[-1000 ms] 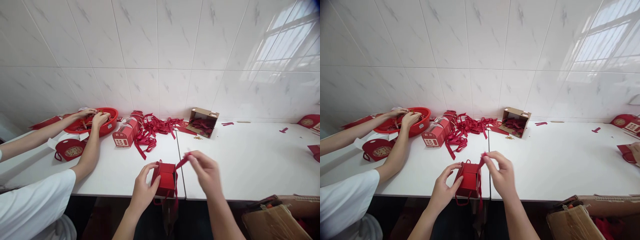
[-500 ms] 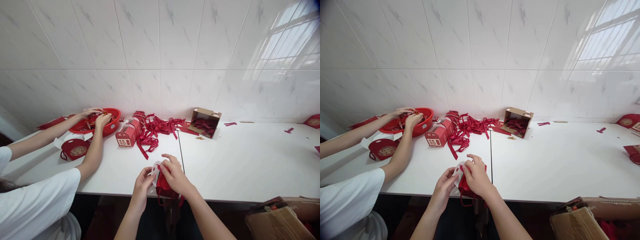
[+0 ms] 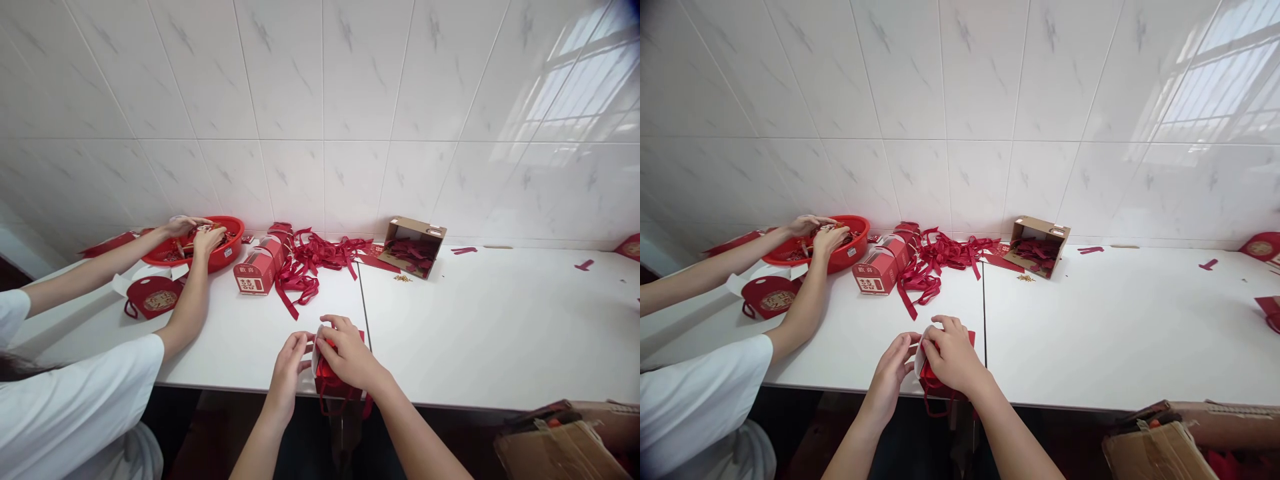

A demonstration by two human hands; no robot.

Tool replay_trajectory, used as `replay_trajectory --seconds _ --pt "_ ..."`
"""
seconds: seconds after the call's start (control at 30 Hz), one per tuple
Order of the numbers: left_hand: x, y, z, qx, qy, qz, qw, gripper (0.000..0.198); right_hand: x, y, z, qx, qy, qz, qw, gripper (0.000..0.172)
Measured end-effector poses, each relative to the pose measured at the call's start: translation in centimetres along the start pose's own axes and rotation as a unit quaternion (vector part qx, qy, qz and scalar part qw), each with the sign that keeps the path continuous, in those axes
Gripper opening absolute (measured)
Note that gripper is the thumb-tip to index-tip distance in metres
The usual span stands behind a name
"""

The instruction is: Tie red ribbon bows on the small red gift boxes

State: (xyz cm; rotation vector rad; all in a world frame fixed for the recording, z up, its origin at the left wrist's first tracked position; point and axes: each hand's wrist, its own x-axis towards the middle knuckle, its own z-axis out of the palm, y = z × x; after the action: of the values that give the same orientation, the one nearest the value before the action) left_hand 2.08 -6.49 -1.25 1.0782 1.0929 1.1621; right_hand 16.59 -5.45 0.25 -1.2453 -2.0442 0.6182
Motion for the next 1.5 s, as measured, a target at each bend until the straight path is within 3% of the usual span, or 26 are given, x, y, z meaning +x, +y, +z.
replay_trajectory --seconds 0.13,0.23,0.3,0.37,0.47,0.53,0.63,0.7,0.77,0.9,1.03,1.27,1.5 --pt "1.1 0.2 0.0 0.047 -0.015 0.022 0.999 0.03 0.1 -0.4 0.2 -0.021 0.03 0.004 0.999 0.019" --pt "1.5 -0.3 -0.6 0.1 -0.014 0.051 0.994 0.029 -0.3 -0.5 -0.1 -0.041 0.106 0.012 0.993 0.015" --pt "1.7 -1.0 -2.0 0.176 -0.001 0.069 0.982 0.029 -1.1 0.0 -0.7 -0.027 0.172 0.028 0.984 0.017" --pt "1.8 -1.9 -4.3 0.306 0.042 0.095 0.946 0.026 -2.4 1.1 -1.6 0.009 0.23 0.053 0.972 0.019" --pt "2.0 -3.1 -7.8 0.504 0.139 0.104 0.846 0.019 -4.6 3.2 -2.7 0.069 0.263 0.096 0.958 0.023" --pt "2.2 -3.3 -9.0 0.521 0.177 0.107 0.828 0.016 -5.8 4.4 -2.9 0.106 0.248 0.127 0.955 0.025" --pt "2.5 -2.6 -7.6 0.382 0.158 0.137 0.9 0.02 -6.7 4.9 -2.4 0.166 0.208 0.154 0.952 0.03" --pt "2.7 -1.7 -5.3 0.266 0.095 0.133 0.95 0.026 -6.6 4.8 -1.6 0.2 0.184 0.155 0.95 0.032" --pt "2.6 -0.9 -3.0 0.2 0.019 0.123 0.972 0.027 -6.3 4.5 -0.9 0.215 0.167 0.156 0.95 0.034" --pt "2.4 -0.1 -0.3 0.169 -0.102 0.087 0.976 0.026 -5.7 4.5 -0.1 0.228 0.154 0.168 0.947 0.035" --pt "2.4 0.0 -0.5 0.197 -0.132 0.084 0.968 0.033 -5.7 4.8 -0.4 0.27 0.139 0.156 0.94 0.036" --pt "2.9 0.7 -2.0 0.195 -0.124 0.106 0.967 0.024 -5.3 4.3 -2.3 0.332 0.089 0.162 0.925 0.033" --pt "3.3 1.6 -2.4 0.204 -0.087 0.133 0.966 0.018 -4.8 3.8 -3.7 0.201 0.066 0.114 0.971 0.026"
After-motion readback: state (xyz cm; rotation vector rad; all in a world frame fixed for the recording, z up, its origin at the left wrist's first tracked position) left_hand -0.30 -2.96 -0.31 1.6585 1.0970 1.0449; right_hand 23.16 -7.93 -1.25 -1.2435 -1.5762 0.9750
